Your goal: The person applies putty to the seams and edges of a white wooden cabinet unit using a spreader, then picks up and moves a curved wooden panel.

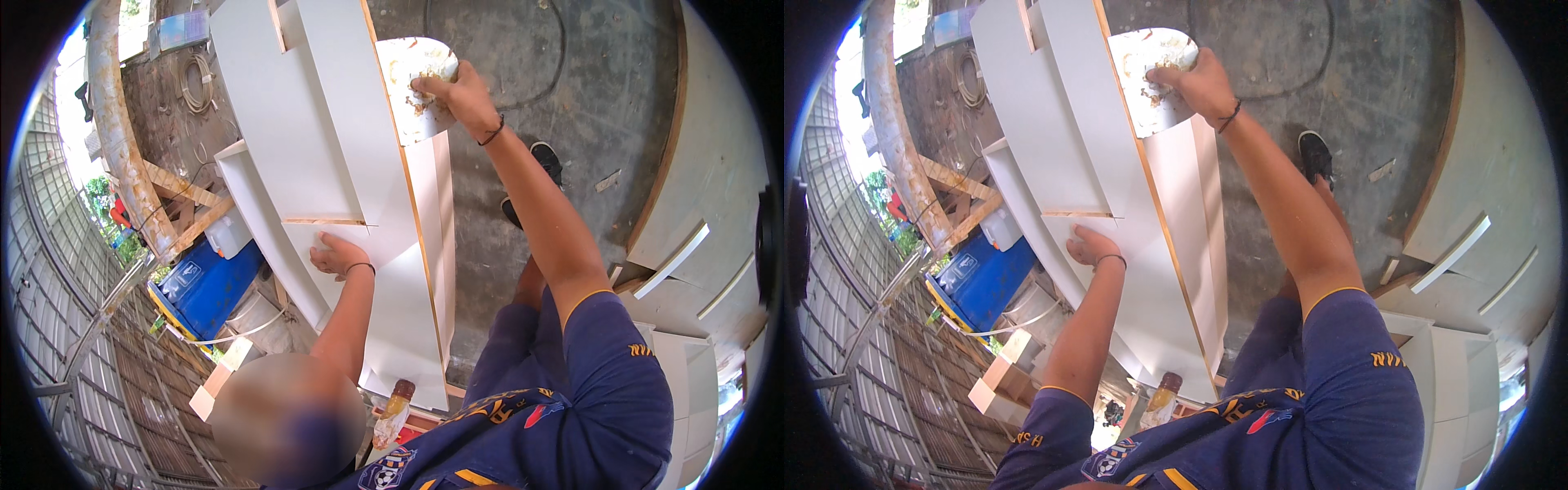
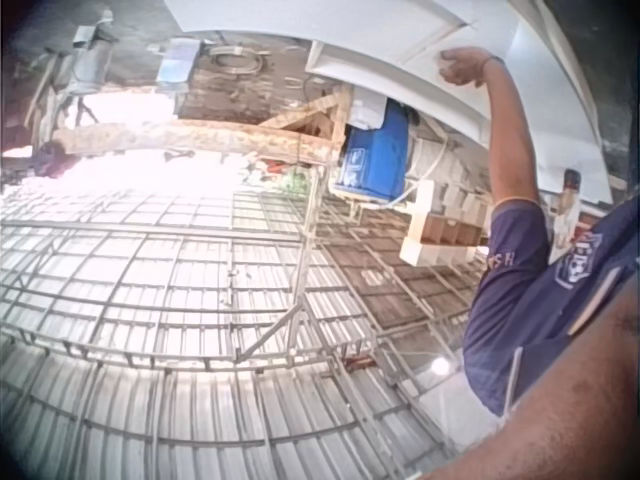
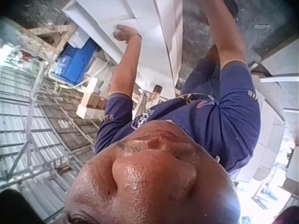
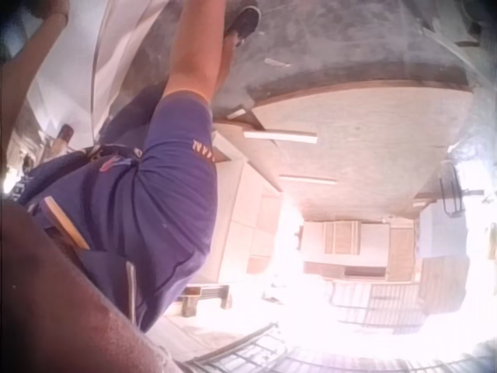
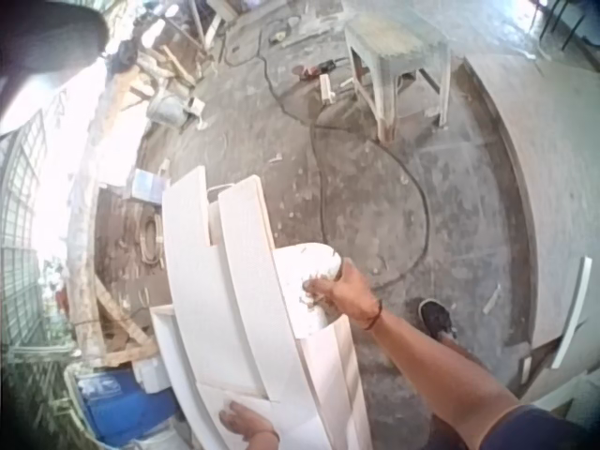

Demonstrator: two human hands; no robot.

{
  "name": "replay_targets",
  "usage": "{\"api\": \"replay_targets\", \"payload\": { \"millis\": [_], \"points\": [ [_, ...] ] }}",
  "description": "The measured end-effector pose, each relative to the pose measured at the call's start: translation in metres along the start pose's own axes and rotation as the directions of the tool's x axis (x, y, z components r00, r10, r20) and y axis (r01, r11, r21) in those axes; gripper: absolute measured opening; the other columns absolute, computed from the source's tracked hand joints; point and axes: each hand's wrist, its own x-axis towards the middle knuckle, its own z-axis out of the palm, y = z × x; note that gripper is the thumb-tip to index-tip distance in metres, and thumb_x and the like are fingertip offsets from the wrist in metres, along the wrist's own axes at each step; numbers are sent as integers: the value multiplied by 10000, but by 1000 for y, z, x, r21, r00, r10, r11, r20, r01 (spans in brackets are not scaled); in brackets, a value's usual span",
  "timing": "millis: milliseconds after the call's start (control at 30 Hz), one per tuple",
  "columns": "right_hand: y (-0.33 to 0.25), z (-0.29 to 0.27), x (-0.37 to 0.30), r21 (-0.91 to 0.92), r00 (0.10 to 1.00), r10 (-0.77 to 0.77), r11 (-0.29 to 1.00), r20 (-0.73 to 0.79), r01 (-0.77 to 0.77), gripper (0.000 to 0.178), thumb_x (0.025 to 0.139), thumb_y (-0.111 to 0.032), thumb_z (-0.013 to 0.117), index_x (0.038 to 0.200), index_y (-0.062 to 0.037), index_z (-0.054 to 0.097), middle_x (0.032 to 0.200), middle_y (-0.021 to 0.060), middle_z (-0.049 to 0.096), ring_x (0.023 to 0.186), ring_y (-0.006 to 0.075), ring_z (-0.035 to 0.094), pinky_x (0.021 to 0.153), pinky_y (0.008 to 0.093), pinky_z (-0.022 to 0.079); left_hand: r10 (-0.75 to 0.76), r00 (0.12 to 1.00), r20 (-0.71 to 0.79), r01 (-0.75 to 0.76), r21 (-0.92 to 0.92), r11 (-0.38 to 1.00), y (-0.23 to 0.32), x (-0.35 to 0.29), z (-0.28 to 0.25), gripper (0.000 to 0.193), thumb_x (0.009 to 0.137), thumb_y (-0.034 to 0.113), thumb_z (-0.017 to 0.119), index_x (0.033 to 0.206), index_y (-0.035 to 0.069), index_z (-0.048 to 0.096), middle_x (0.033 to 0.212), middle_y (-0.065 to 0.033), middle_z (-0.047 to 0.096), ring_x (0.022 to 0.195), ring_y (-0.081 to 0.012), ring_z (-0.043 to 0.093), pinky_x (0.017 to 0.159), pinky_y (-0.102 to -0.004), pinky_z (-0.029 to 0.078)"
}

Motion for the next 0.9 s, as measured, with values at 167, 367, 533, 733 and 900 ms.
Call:
{"api": "replay_targets", "payload": {
  "millis": [167, 367, 533, 733, 900],
  "points": [
    [3, -5, 11, 8, 992, 20, 1000, -128, -19, 673, 657, -261, 811, 1084, 130, 467, 947, 185, 630, 809, 220, 653, 679, 308, 539, -10, 1000, 15, 10, 27, 1000, 2, -3, -4, 794, 897, 647, 276, 1445, 76, 215, 1532, -69, 138, 1407, -243, 180, 1104, -578, 112],
    [-8, 3, 36, 36, 1000, 9, 999, -2, -9, 705, 643, -305, 818, 1071, 129, 463, 947, 205, 618, 845, 230, 645, 689, 303, 535, -14, 1000, 5, 13, 38, 999, 0, -1, -1, 799, 902, 640, 286, 1452, 67, 204, 1536, -66, 133, 1400, -252, 205, 1098, -584, 126],
    [5, -2, 52, -27, 997, -60, 998, -49, 59, 715, 634, -312, 824, 1066, 130, 465, 934, 209, 620, 825, 235, 649, 689, 302, 542, -29, 1000, -2, 29, 22, 999, 0, -1, -2, 703, 915, 601, 282, 1431, 125, 253, 1521, -60, 170, 1413, -240, 168, 1117, -568, 90],
    [-25, 2, 78, 76, 997, -76, 994, -17, 77, 664, 635, -292, 831, 1032, 118, 491, 931, 211, 630, 795, 225, 654, 680, 301, 542, -30, 1000, -4, 30, 43, 999, -3, 4, -2, 790, 901, 646, 261, 1457, 88, 210, 1534, -50, 146, 1383, -252, 245, 1108, -553, 121],
    [-25, -1, 91, -125, 982, -173, 979, -77, 163, 667, 639, -305, 827, 1019, 136, 501, 878, 201, 635, 743, 220, 654, 672, 296, 534, -24, 1000, 4, 23, 39, 999, -6, 7, 1, 754, 907, 629, 265, 1449, 107, 225, 1532, -51, 150, 1392, -244, 222, 1114, -550, 103]
  ]
}}
